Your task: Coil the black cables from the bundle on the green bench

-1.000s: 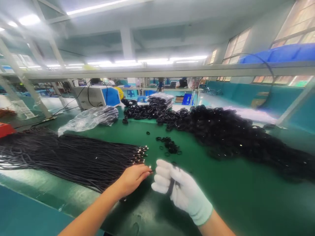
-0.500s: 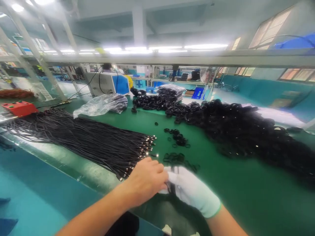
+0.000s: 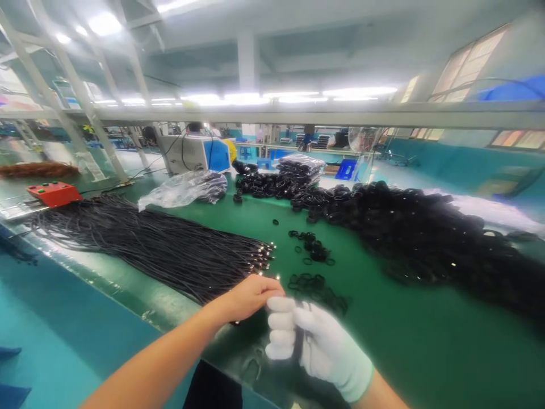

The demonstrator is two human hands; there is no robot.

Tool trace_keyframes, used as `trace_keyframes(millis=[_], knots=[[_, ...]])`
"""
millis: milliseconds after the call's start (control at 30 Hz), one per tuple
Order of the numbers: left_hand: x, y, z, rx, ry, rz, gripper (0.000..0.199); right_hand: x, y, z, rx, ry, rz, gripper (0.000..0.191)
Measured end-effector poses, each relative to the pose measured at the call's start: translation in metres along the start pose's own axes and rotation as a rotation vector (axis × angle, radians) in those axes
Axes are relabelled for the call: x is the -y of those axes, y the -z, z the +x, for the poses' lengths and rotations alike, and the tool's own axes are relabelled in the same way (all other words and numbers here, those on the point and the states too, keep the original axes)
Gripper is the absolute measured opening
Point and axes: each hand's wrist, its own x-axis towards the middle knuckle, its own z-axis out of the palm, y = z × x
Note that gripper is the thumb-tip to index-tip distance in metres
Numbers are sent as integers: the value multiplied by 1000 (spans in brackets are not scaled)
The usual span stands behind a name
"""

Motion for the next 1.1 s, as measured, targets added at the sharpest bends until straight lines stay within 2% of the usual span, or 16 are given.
trace_keyframes(millis=[100,167,200,367,533,667,800,900,1000,1100], knots=[[3,7,4,-102,64,302,32,11,3,1,-90,179,-69,30],[1,11,4,-200,108,520,32,16,4,0,-134,211,-91,28],[-2,12,4,-213,117,570,32,17,4,0,-134,206,-87,27],[-18,10,-4,22,94,450,33,20,5,-5,-62,211,-29,30],[-26,-16,-10,-111,290,626,30,31,13,-6,-226,343,-108,29],[-40,-45,-14,-102,394,771,27,37,19,-4,-304,404,-148,30],[-55,-57,-15,-63,283,844,27,33,22,-4,-327,430,-225,34],[-55,-57,-16,-71,138,902,23,28,23,-3,-337,412,-291,36],[-52,-47,-16,-139,-140,1024,19,24,21,-1,-354,373,-374,32],[-54,-23,-13,-157,-481,1129,16,19,17,2,-274,304,-467,15]])
